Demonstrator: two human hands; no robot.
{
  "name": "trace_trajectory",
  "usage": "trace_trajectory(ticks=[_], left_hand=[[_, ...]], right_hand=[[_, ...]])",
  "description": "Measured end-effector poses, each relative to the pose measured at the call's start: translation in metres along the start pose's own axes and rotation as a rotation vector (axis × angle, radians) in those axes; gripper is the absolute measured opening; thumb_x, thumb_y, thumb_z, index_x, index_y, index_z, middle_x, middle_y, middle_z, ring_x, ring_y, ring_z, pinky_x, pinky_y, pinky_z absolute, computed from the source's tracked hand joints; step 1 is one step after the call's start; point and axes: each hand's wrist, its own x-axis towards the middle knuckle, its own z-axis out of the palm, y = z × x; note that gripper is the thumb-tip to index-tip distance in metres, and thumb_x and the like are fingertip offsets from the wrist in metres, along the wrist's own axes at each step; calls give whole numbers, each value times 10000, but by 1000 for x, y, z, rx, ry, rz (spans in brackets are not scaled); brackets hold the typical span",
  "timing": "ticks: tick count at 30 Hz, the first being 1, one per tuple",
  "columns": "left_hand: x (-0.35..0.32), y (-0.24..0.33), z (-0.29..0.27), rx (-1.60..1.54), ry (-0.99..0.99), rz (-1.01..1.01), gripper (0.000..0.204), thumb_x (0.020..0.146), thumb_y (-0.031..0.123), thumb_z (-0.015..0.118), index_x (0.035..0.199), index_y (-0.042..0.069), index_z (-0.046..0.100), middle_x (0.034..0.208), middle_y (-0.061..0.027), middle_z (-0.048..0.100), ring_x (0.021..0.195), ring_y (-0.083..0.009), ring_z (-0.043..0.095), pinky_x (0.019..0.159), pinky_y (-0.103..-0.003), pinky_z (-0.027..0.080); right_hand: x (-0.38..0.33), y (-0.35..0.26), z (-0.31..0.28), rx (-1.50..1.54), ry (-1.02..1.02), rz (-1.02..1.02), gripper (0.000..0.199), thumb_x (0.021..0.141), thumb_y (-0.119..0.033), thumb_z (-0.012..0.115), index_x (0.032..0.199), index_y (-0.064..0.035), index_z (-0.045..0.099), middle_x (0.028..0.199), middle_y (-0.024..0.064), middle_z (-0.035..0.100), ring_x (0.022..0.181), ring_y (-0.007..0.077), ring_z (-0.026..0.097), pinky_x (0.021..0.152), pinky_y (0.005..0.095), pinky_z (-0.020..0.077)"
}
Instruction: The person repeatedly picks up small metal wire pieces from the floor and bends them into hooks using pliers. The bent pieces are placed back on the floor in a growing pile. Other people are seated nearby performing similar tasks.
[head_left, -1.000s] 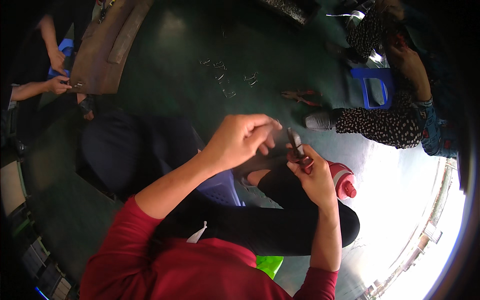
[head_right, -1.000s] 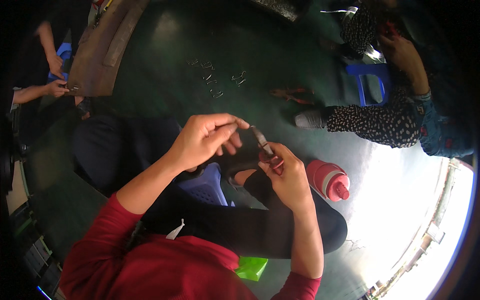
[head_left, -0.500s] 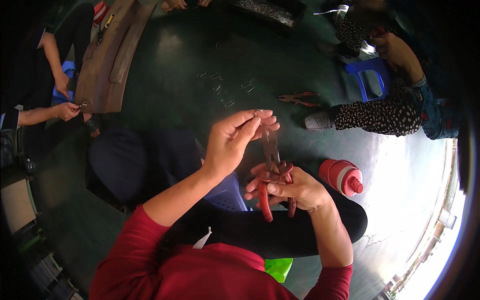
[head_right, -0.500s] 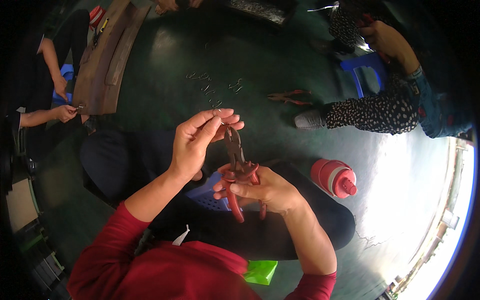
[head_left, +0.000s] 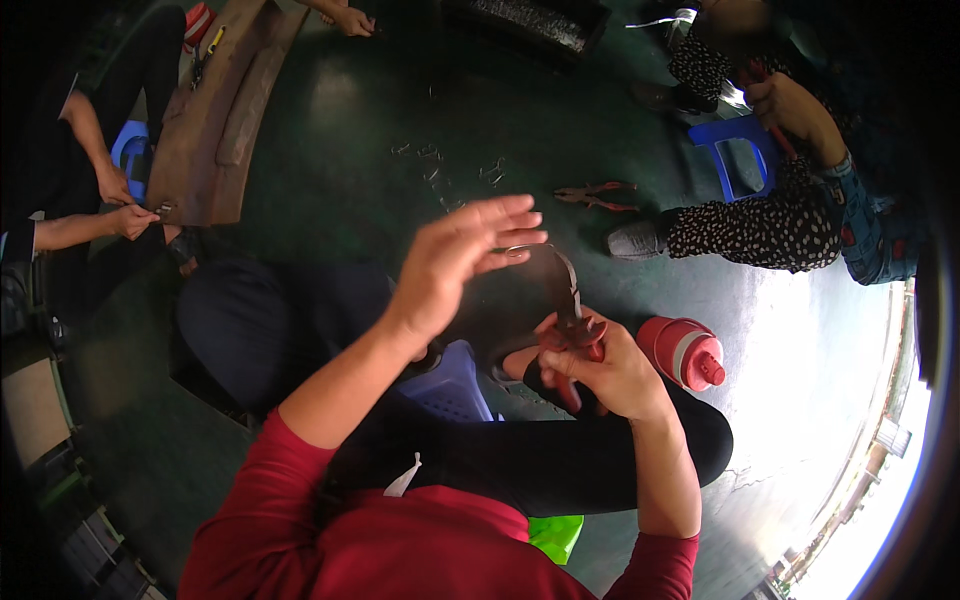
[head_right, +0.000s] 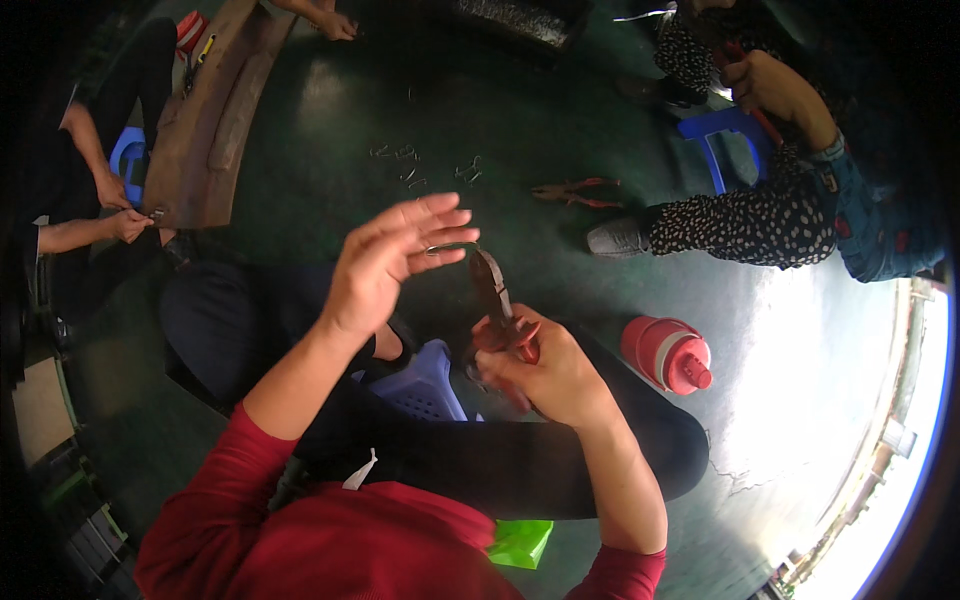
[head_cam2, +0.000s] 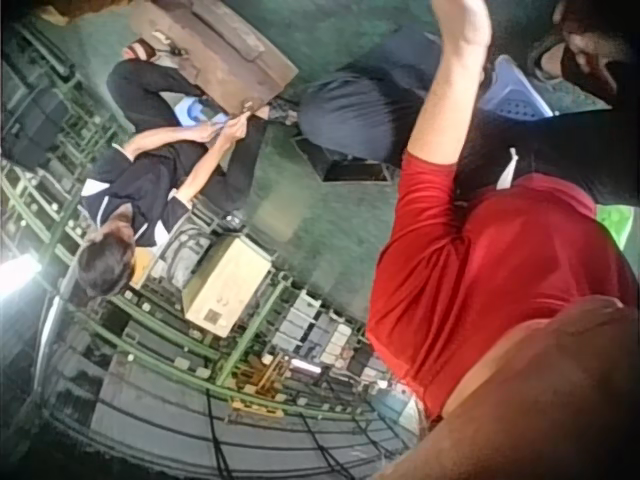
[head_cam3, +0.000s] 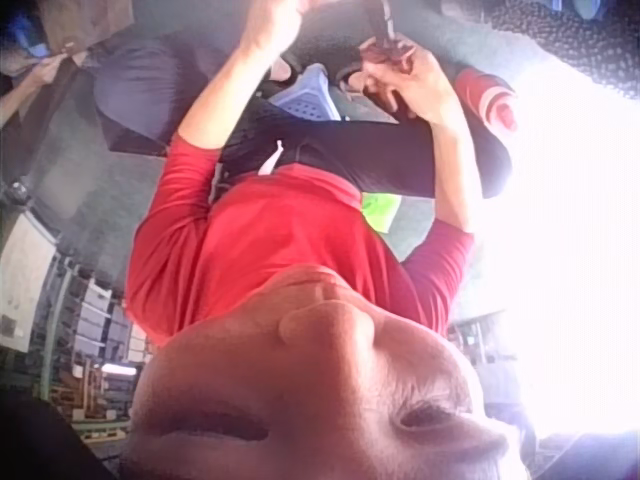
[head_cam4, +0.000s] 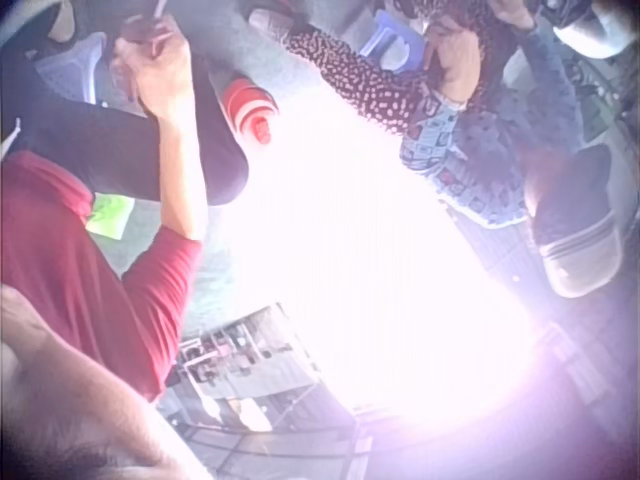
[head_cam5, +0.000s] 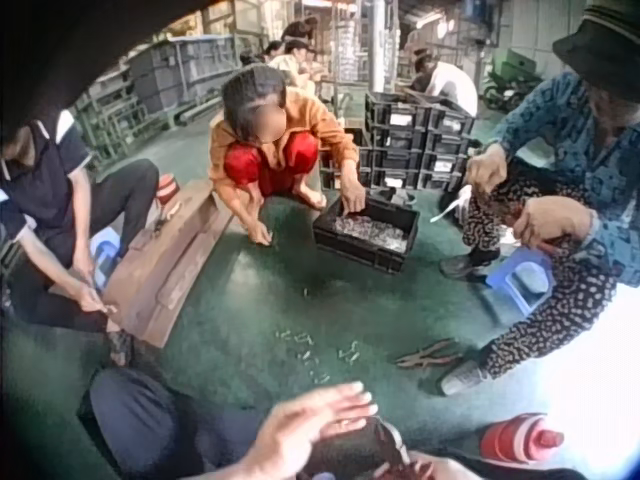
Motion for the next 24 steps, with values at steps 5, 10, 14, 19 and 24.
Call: trace_trajectory(ticks=[5, 10, 14, 19, 24], left_hand=[[3, 10, -12, 217, -120, -220, 347, 1010, 247, 473, 1177, 0, 651, 881, -116, 693, 734, -192, 689, 718, -293, 561], [-1, 8, -8, 219, -214, -244, 261, 985, 137, 522, 1171, 23, 665, 706, -60, 644, 566, -104, 600, 543, -219, 490], [0, 5, -8, 80, -248, -300, 273, 979, 99, 499, 1187, 13, 653, 622, -19, 561, 477, -67, 475, 478, -213, 413], [4, 1, -16, -180, -297, -435, 302, 970, 73, 475, 1218, -20, 621, 584, 0, 499, 449, -49, 401, 450, -207, 359], [1, -4, -19, -165, -304, -447, 310, 968, 74, 478, 1230, -23, 612, 576, 2, 490, 449, -48, 395, 453, -204, 353]], right_hand=[[1, 3, 5, -397, 294, -83, 236, 862, -49, 674, 1077, 5, 592, 795, 50, 645, 720, 93, 592, 656, 241, 469], [-1, 4, 4, -516, 297, -108, 250, 863, -82, 661, 1095, -10, 601, 880, 133, 687, 848, 241, 677, 783, 324, 497], [1, 5, 2, -507, 270, -124, 280, 870, -84, 661, 1131, -11, 591, 894, 126, 688, 851, 235, 674, 788, 323, 496], [2, 7, 2, -450, 263, -120, 305, 858, -108, 712, 1135, -19, 620, 856, 25, 660, 723, 72, 540, 684, 231, 452], [1, 12, 5, -440, 264, -100, 308, 857, -115, 716, 1136, -24, 622, 812, 14, 643, 691, 57, 514, 636, 220, 431]])
